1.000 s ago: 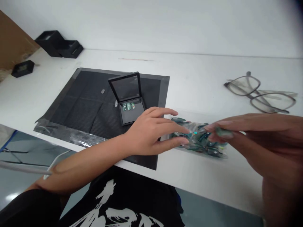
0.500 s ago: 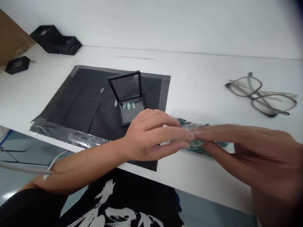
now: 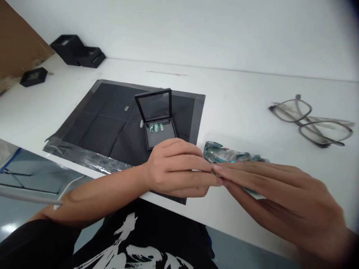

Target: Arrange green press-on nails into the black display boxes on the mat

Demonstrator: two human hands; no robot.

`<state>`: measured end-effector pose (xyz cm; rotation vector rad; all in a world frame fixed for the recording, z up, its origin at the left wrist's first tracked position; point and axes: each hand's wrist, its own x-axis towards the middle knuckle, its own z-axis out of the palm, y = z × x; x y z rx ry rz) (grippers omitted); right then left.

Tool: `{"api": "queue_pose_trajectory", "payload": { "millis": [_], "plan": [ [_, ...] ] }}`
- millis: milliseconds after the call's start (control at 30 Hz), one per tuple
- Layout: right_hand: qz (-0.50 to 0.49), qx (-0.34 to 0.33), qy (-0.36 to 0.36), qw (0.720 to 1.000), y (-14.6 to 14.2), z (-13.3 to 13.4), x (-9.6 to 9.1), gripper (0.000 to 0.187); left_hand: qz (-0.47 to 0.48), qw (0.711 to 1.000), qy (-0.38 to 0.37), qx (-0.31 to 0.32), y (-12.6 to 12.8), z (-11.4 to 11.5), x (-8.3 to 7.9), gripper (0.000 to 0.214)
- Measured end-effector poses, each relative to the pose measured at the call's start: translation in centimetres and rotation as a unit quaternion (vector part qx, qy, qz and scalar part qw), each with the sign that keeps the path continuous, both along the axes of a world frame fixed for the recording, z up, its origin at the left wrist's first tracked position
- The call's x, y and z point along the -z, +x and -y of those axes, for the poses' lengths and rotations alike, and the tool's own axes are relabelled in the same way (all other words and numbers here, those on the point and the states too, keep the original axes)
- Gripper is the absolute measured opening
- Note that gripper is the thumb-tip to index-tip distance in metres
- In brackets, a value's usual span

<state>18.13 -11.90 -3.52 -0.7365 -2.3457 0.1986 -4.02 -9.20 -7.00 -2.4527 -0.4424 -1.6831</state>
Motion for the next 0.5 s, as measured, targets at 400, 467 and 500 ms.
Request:
{"api": "queue_pose_trajectory", "payload": {
  "millis": [400,467,500],
  "plan": [
    [0.110,0.044,0.008,0.993,1.6,-1.7,1.6,0.022,-0.088,0.995,0.035,0.012,-3.6,1.6,-2.7,0.009],
    [0.113,0.079,0.032,0.990,2.4,-2.4,1.8,0.023,-0.101,0.994,0.034,0.001,-4.3,1.6,-3.2,0.010],
    [0.115,0.099,0.044,0.987,2.7,-2.7,1.8,0.023,-0.110,0.993,0.035,-0.004,-4.7,1.6,-3.4,0.010]
  ]
}}
